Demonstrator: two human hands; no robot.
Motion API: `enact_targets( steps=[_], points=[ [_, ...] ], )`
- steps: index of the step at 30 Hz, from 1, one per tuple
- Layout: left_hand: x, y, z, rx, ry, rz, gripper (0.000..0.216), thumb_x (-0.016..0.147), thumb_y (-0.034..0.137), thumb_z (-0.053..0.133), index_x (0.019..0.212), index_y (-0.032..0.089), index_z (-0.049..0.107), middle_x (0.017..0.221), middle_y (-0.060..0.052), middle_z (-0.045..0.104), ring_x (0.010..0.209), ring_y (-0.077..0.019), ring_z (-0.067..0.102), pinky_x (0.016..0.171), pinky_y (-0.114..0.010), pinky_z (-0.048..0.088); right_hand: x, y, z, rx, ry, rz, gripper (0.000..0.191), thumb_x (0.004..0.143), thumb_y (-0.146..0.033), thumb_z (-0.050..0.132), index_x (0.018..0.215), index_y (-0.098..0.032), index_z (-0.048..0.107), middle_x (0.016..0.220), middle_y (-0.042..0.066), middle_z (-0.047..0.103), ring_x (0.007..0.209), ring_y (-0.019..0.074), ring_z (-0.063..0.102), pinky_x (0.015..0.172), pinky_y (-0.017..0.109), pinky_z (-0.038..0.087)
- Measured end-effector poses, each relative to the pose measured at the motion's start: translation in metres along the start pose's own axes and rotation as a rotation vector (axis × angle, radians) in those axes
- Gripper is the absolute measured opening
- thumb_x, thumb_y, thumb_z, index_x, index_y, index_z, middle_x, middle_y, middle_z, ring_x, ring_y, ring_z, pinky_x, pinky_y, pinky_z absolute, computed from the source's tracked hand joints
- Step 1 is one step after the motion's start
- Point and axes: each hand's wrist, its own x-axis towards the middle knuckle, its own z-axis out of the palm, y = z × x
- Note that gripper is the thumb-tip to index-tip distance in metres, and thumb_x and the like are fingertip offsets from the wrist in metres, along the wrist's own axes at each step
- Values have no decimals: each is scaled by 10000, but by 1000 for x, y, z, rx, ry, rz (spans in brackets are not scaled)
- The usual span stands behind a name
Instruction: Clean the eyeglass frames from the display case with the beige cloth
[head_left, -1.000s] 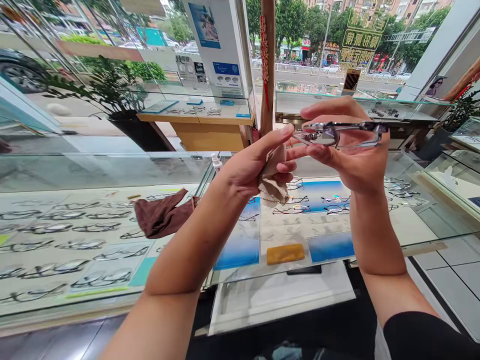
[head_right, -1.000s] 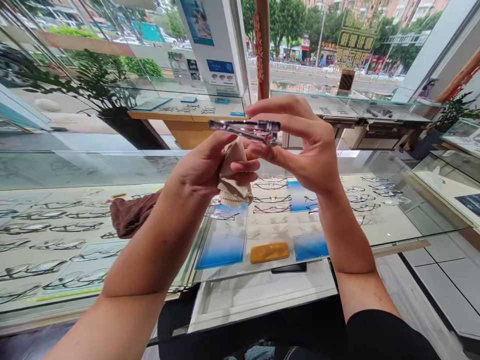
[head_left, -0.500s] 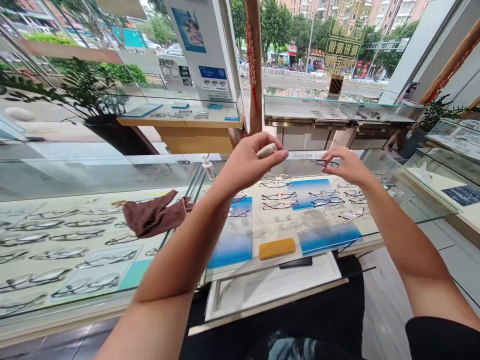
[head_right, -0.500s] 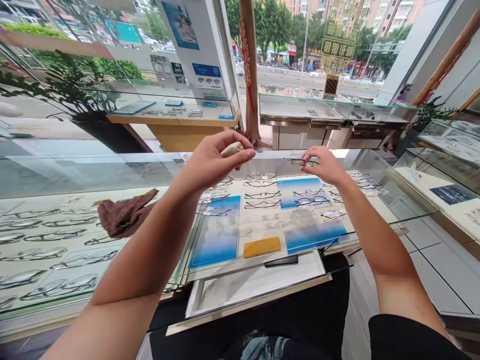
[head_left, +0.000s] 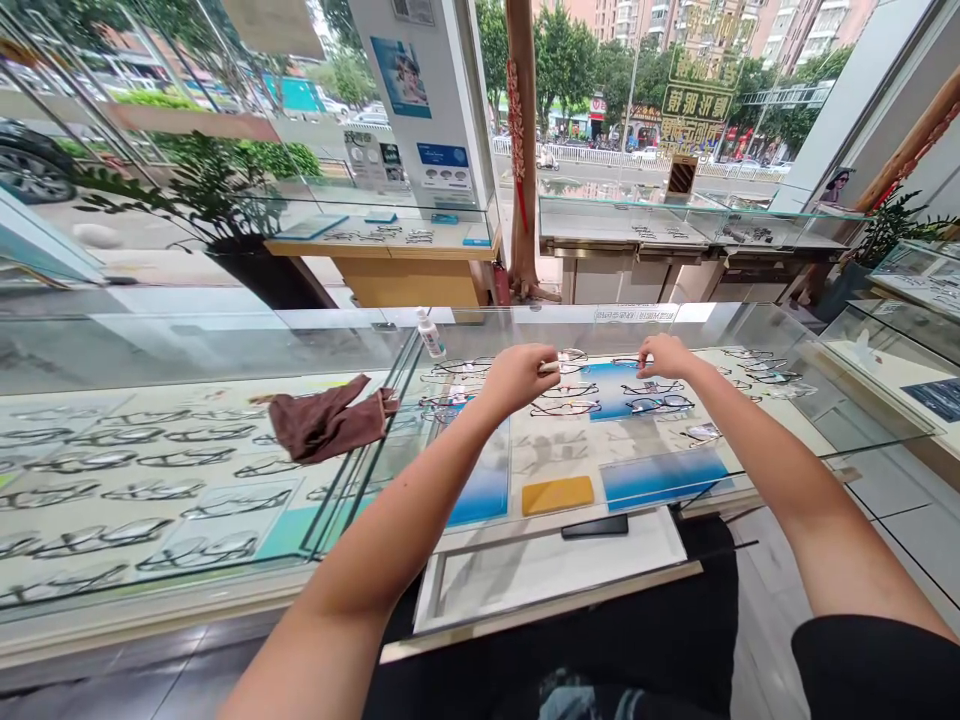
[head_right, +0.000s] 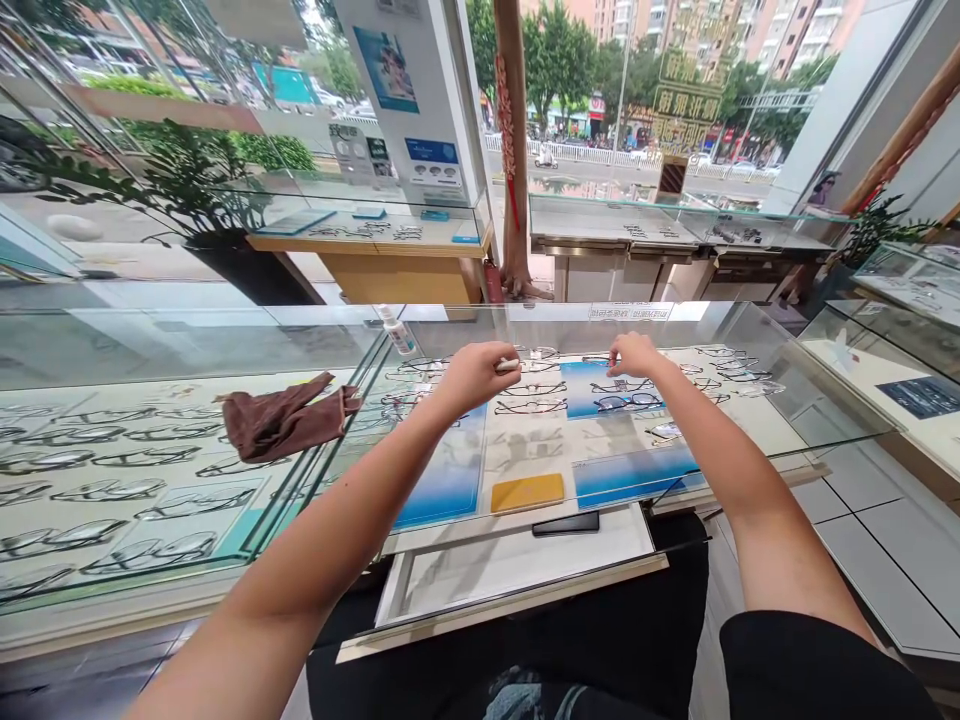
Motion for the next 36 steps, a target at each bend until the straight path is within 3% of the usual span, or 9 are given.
enact_targets(
  steps=[9,17,22,27,32,36],
  points=[
    [-6,7,5,44,-89,61,136,867,289,560,821,197,650,871,-75,738,785,-235,644,636,-310,321,1,4,4,-1,-76,-9,118,795,-342,765,847,-240,793,1281,80,740,1239,332,588,1002,426,429],
    [-6,7,4,88,-118,76,177,889,281,527,796,196,652,867,-78,706,763,-224,633,614,-317,316,-2,8,1,30,-60,-16,218,894,-361,630,939,-253,815,1343,73,721,1265,320,585,1051,432,426],
    [-6,6,8,111,-212,135,218,891,275,525,757,189,673,911,-85,705,794,-218,645,621,-319,326,-2,8,0,37,-49,-6,239,909,-335,602,946,-256,825,1338,75,726,1239,313,608,1062,435,431],
    [-7,10,11,158,-345,190,274,900,371,595,736,182,707,896,-80,707,747,-206,641,593,-321,299,-1,5,0,17,-51,11,219,905,-349,636,884,-262,836,1287,82,748,1242,333,603,1082,465,424],
    [-8,14,13,208,-398,174,203,887,249,573,767,182,721,935,-78,725,762,-206,660,593,-318,313,-2,3,-2,1,-67,20,173,895,-336,687,873,-263,842,1205,109,773,1224,332,620,1096,471,424],
    [-7,15,15,226,-413,157,211,904,269,572,795,175,726,962,-91,729,777,-223,671,595,-328,324,-2,1,-1,9,-65,41,169,905,-319,685,873,-256,838,1198,116,777,1198,330,638,1091,474,428]
  ],
)
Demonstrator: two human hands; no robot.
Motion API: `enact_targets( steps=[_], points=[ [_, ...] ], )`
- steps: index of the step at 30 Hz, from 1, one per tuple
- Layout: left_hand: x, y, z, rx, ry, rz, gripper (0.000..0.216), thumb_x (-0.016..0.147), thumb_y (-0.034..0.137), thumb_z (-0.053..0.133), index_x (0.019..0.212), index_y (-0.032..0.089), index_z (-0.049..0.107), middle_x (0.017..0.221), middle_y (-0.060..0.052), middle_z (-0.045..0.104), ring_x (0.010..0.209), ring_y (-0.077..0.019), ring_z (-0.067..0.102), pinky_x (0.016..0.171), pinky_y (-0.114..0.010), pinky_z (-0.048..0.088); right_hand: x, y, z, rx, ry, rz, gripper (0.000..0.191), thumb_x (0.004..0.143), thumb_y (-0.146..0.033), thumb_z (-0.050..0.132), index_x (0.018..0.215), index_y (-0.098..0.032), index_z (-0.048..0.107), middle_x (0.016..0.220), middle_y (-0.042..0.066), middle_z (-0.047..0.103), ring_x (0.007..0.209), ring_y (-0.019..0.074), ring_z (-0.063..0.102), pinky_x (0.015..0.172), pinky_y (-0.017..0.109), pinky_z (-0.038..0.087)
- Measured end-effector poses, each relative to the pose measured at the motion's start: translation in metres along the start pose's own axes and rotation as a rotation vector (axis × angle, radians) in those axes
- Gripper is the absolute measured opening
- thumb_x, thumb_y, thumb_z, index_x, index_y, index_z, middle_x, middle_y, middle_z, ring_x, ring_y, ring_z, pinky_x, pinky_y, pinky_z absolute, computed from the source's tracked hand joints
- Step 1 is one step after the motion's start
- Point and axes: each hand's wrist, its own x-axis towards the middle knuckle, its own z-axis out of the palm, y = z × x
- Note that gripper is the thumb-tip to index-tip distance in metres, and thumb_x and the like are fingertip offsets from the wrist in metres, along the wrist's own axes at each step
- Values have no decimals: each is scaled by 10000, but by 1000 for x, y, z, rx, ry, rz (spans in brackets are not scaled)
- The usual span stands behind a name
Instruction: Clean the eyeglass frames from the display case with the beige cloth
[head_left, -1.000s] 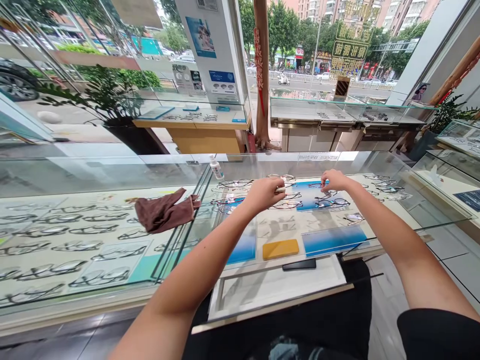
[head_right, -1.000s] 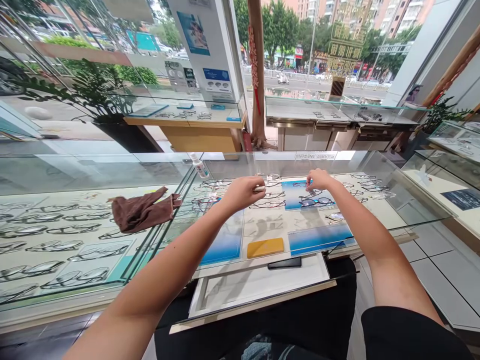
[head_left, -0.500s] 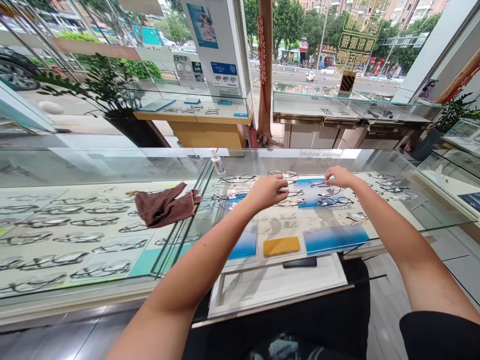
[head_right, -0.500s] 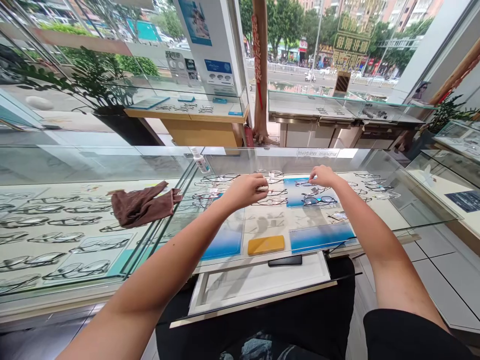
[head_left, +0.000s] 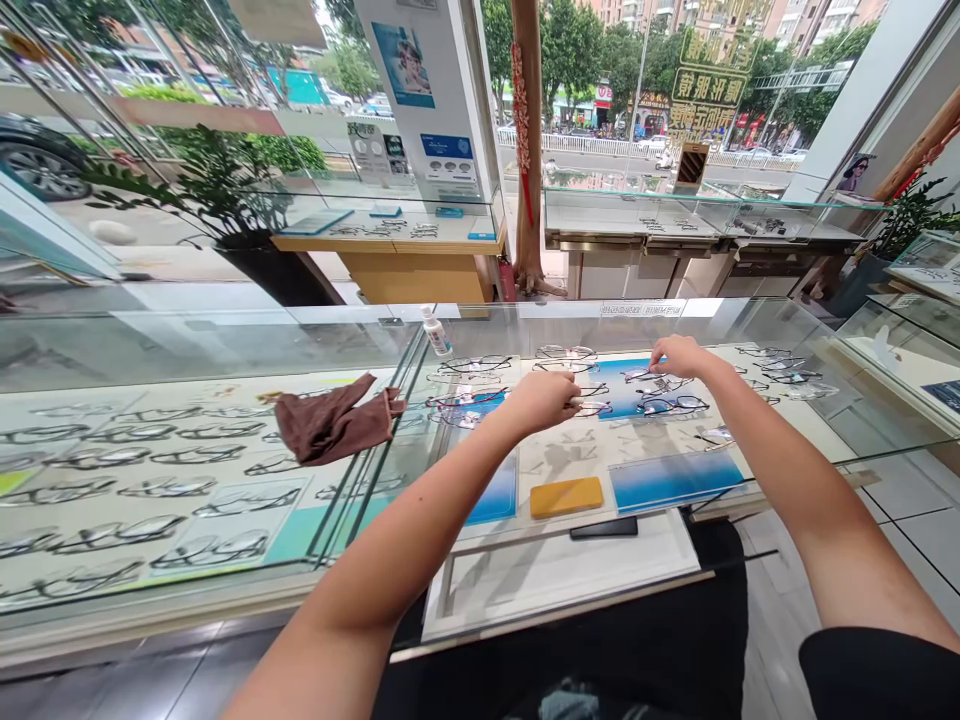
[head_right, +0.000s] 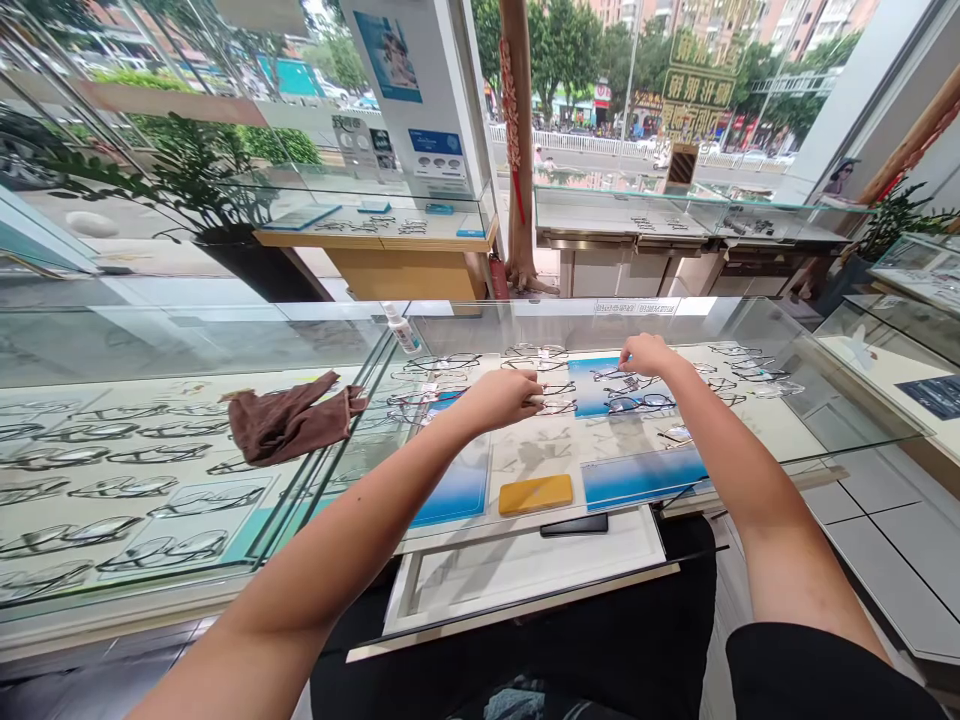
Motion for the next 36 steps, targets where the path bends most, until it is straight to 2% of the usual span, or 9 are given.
enact_targets(
  steps=[8,11,14,16,19,22,26,30,36],
  points=[
    [3,-3,8,-54,10,8,201,893,276,580,762,180,698,945,-87,713,757,-214,656,604,-312,353,-7,-3,2,106,63,29,166,847,-328,712,747,-230,801,1041,114,801,1089,333,658,1032,488,454],
    [2,-5,8,-114,41,21,196,860,254,598,684,180,643,885,-76,691,732,-204,632,598,-310,342,-16,-9,-4,194,162,34,112,808,-302,715,786,-218,785,1059,118,786,1060,328,659,995,489,463],
    [0,-9,1,-190,108,20,259,883,293,588,650,181,591,828,-60,654,746,-193,618,630,-304,373,-25,-24,-13,320,335,27,163,875,-308,601,901,-215,732,1165,109,747,1046,272,652,917,420,483],
    [-3,-13,-6,-297,218,-14,273,922,336,550,709,179,615,856,-57,650,794,-185,626,691,-291,425,-29,-41,-18,408,434,15,166,912,-327,535,896,-211,653,1024,85,734,918,213,643,818,357,487],
    [-6,-19,-14,-677,524,-102,267,899,416,602,787,179,647,834,-31,641,780,-167,598,718,-277,449,-32,-78,-17,671,585,-84,159,876,-363,575,797,-232,531,756,0,611,694,150,531,665,300,425],
    [-5,-24,-17,-1035,741,-174,304,818,477,713,766,185,646,665,29,547,626,-122,469,614,-254,380,-29,-119,-9,991,548,-316,289,820,-395,641,651,-235,470,613,-45,474,599,120,415,617,297,357],
    [-2,-28,-15,-1236,844,-232,372,750,536,800,768,186,676,603,53,479,534,-85,350,512,-236,277,-20,-156,5,1261,563,-374,317,810,-499,683,705,-226,563,642,-35,497,614,127,422,621,307,361],
    [-3,-25,-13,-1281,830,-244,405,725,562,843,790,183,717,661,21,569,551,-86,399,499,-225,300,-17,-161,15,1331,533,-401,327,796,-533,713,817,-209,673,726,3,600,658,147,498,665,329,419],
    [-9,-16,-10,-1287,786,-259,425,738,583,835,806,176,734,764,-31,673,632,-114,494,518,-218,373,-23,-151,19,1424,448,-445,337,759,-532,800,798,-211,703,699,-4,606,658,140,499,659,321,417]
  ],
)
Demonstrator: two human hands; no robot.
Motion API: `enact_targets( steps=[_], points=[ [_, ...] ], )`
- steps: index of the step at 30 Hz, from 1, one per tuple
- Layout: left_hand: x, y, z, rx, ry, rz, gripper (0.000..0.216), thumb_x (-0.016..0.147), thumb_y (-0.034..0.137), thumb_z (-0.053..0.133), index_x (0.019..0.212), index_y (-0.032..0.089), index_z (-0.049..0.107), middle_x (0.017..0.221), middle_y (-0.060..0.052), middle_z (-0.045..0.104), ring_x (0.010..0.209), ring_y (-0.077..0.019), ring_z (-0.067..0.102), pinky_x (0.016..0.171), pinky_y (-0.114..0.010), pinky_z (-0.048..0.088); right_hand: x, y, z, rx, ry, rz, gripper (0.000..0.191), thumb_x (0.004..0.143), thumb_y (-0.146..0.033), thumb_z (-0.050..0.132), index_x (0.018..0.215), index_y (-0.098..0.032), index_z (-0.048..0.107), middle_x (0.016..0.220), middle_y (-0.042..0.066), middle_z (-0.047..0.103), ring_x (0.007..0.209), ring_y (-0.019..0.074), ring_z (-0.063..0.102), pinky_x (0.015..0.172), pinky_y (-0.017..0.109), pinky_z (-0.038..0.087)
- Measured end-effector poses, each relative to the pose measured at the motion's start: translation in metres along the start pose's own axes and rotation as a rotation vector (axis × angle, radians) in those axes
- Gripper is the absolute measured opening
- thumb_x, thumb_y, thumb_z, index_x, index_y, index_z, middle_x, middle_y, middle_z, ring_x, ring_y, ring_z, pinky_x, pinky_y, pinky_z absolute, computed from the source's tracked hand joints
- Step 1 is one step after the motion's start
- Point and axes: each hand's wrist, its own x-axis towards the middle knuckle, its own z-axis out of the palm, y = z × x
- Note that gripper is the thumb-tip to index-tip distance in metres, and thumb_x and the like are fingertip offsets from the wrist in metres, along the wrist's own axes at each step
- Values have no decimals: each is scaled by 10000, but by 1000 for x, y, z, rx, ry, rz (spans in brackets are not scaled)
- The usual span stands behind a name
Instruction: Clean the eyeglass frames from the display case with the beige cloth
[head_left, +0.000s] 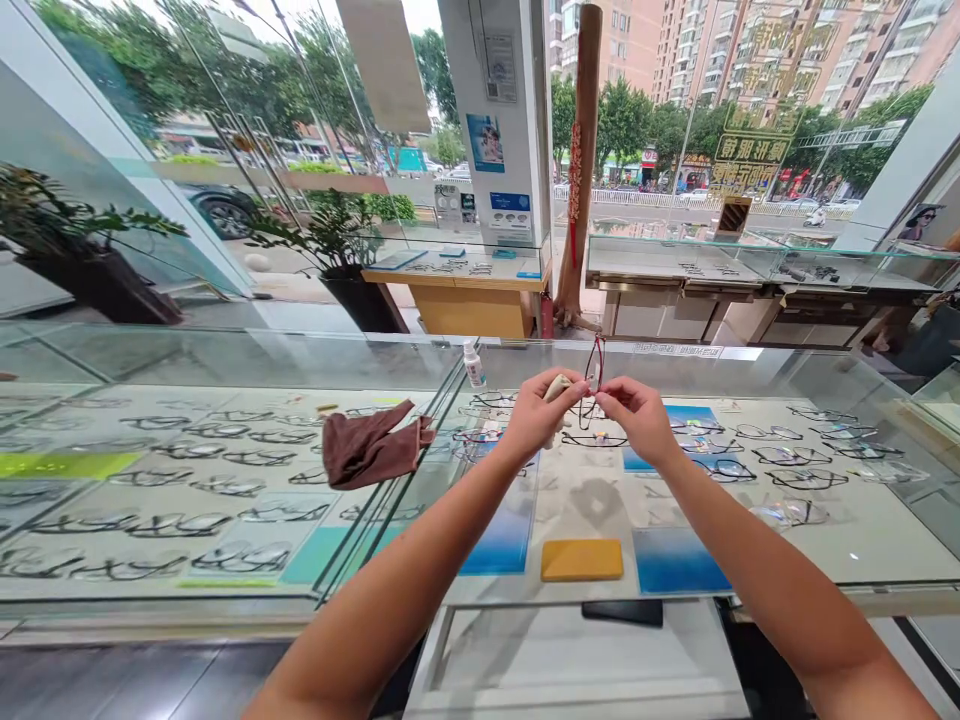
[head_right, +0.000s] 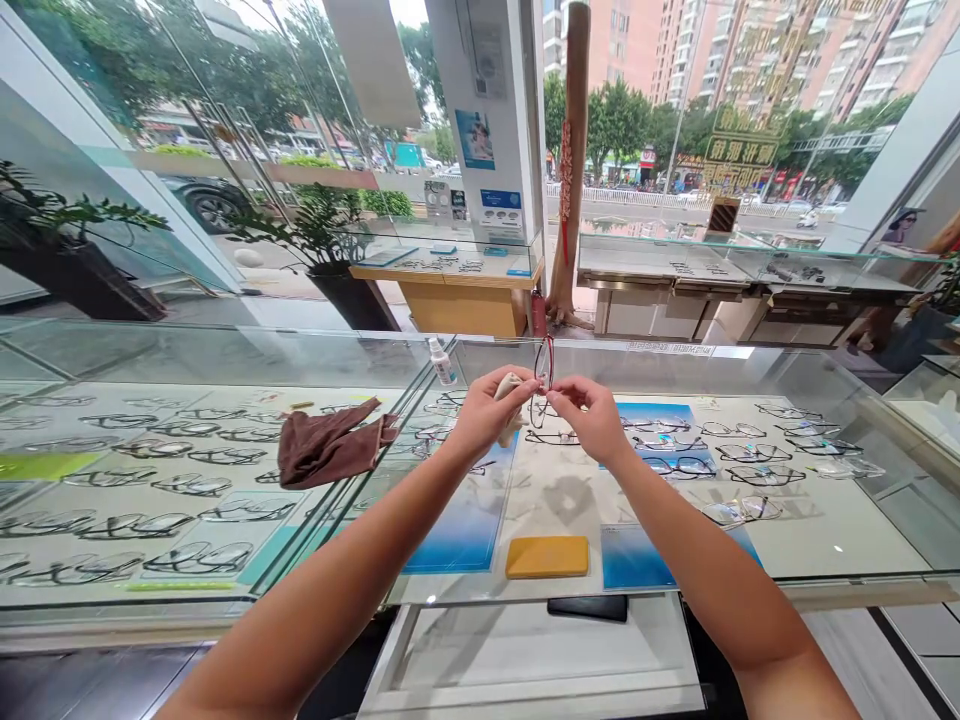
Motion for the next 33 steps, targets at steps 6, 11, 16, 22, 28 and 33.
enact_targets(
  steps=[6,11,16,22,28,33],
  points=[
    [-4,-3,4,-78,-75,29,387,733,519,876,886,186,751,909,-45,756,738,-130,620,656,-240,515,0,-4,-3,74,-1,46,345,728,-534,827,781,-210,721,687,-5,627,641,133,501,638,314,430],
    [-12,0,7,-84,-101,100,326,805,465,842,969,196,758,1019,-77,778,915,-175,708,830,-301,600,2,-11,-9,78,27,29,275,741,-467,806,738,-211,705,646,-18,611,608,124,505,611,302,440],
    [-14,-2,2,-33,-64,92,311,837,441,808,994,182,740,1067,-106,791,943,-200,748,778,-288,611,-3,-10,-11,-53,159,2,227,821,-432,732,787,-216,671,510,-51,559,507,128,496,565,307,418],
    [-12,-8,1,85,-36,91,250,860,391,766,1003,187,751,1084,-109,798,919,-187,745,786,-278,607,-7,-4,-11,-342,458,-187,182,958,-402,604,1041,-240,614,858,55,791,674,186,666,659,353,509],
    [-13,-8,3,139,-70,123,208,877,353,737,1003,189,760,1051,-95,802,870,-173,738,767,-268,582,-3,-1,-18,-575,528,-466,303,914,-363,669,1139,-262,492,1207,114,699,1105,259,682,869,423,542],
    [-17,-14,6,155,-102,122,236,883,382,751,1031,199,760,1063,-92,800,907,-182,740,789,-271,578,-2,5,-15,-654,452,-543,461,849,-434,768,1162,-243,487,1203,130,628,1242,316,609,963,482,522]
  ],
)
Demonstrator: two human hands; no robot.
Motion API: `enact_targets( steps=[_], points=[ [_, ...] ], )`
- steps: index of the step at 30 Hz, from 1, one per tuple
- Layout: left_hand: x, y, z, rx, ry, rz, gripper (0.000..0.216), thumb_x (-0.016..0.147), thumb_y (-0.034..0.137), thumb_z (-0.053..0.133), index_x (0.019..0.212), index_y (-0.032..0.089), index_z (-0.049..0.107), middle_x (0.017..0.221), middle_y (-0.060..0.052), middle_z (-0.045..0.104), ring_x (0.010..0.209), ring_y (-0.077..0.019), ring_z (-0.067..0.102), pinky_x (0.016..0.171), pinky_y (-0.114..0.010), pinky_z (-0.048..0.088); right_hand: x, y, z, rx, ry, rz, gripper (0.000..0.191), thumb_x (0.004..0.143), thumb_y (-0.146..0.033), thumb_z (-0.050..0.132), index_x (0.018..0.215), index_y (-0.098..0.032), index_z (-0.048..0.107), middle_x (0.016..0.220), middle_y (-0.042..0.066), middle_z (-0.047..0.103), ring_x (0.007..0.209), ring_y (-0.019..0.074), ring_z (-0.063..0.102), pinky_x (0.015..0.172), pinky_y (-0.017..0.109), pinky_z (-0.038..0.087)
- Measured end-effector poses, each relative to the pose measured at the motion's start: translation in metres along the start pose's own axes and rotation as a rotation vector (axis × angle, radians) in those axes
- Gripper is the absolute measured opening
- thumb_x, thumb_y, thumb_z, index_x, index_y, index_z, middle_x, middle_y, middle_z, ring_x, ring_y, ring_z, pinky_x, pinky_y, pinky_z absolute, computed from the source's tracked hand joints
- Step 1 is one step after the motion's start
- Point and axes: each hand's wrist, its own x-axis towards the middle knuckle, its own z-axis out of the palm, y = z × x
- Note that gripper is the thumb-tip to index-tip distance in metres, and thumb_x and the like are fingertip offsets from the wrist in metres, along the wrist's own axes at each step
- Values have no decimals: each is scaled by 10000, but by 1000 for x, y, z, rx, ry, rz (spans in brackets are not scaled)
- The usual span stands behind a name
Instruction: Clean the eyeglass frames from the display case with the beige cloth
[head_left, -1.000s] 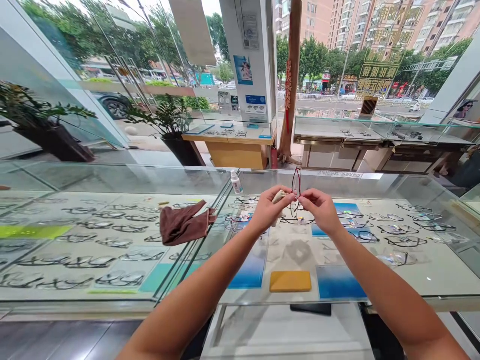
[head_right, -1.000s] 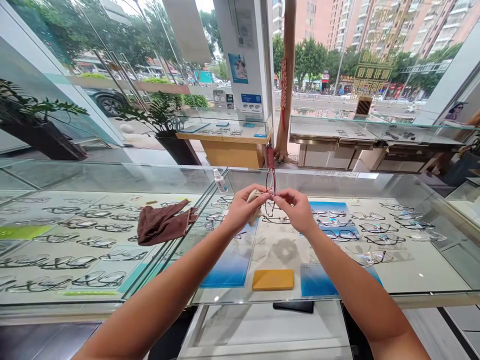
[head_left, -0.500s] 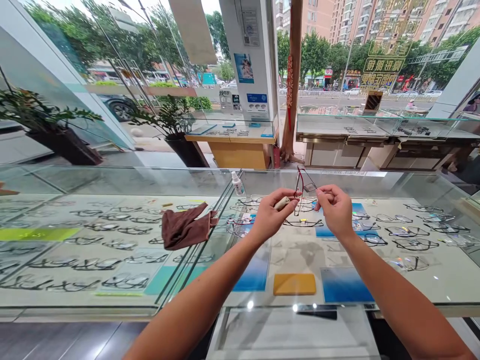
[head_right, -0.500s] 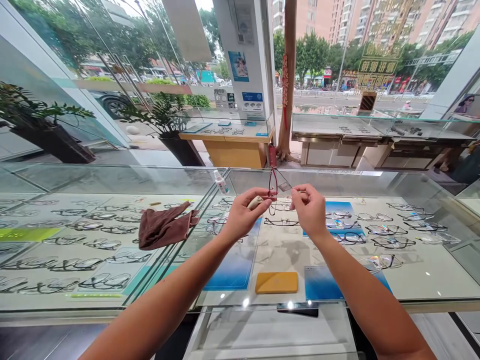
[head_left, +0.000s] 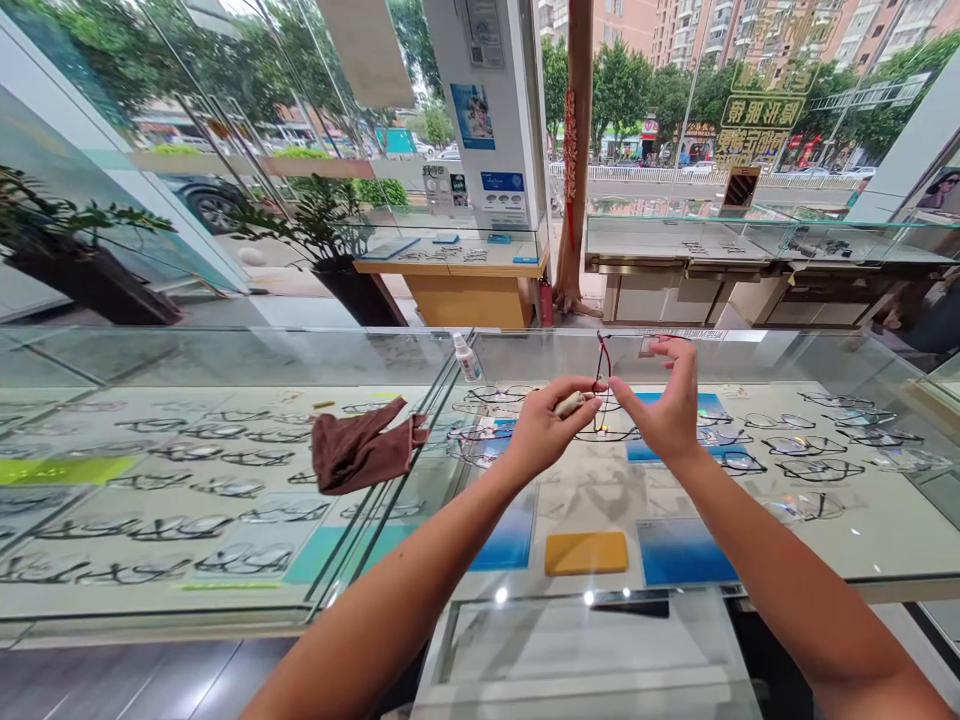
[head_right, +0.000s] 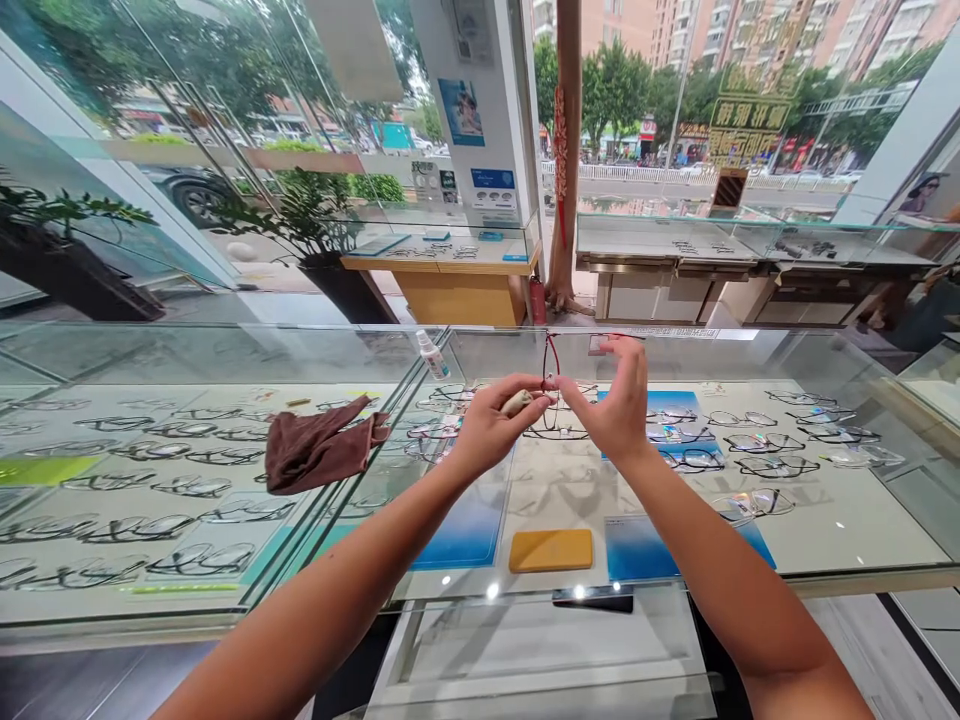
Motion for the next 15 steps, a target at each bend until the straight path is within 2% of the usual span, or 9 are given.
enact_targets(
  steps=[4,10,15],
  points=[
    [-3,-1,3,-29,-10,1,289,873,423,771,1054,198,753,1088,-99,803,936,-197,759,832,-293,599,-2,-1,3,-21,-38,35,460,842,-383,761,1178,-242,480,1233,134,626,1251,318,599,1014,507,507],
    [-3,3,3,-100,15,-41,332,857,470,789,1040,196,753,1143,-121,802,965,-215,775,893,-337,614,-1,2,1,-29,-66,50,362,864,-292,669,1171,-240,485,1197,121,652,1176,299,633,1019,499,504],
    [-1,4,2,-152,27,-64,342,834,475,814,1018,193,756,1135,-116,802,991,-220,768,917,-355,617,0,3,1,-48,-75,45,353,842,-225,629,1166,-250,492,1188,107,659,1179,296,632,1025,490,501]
  ],
)
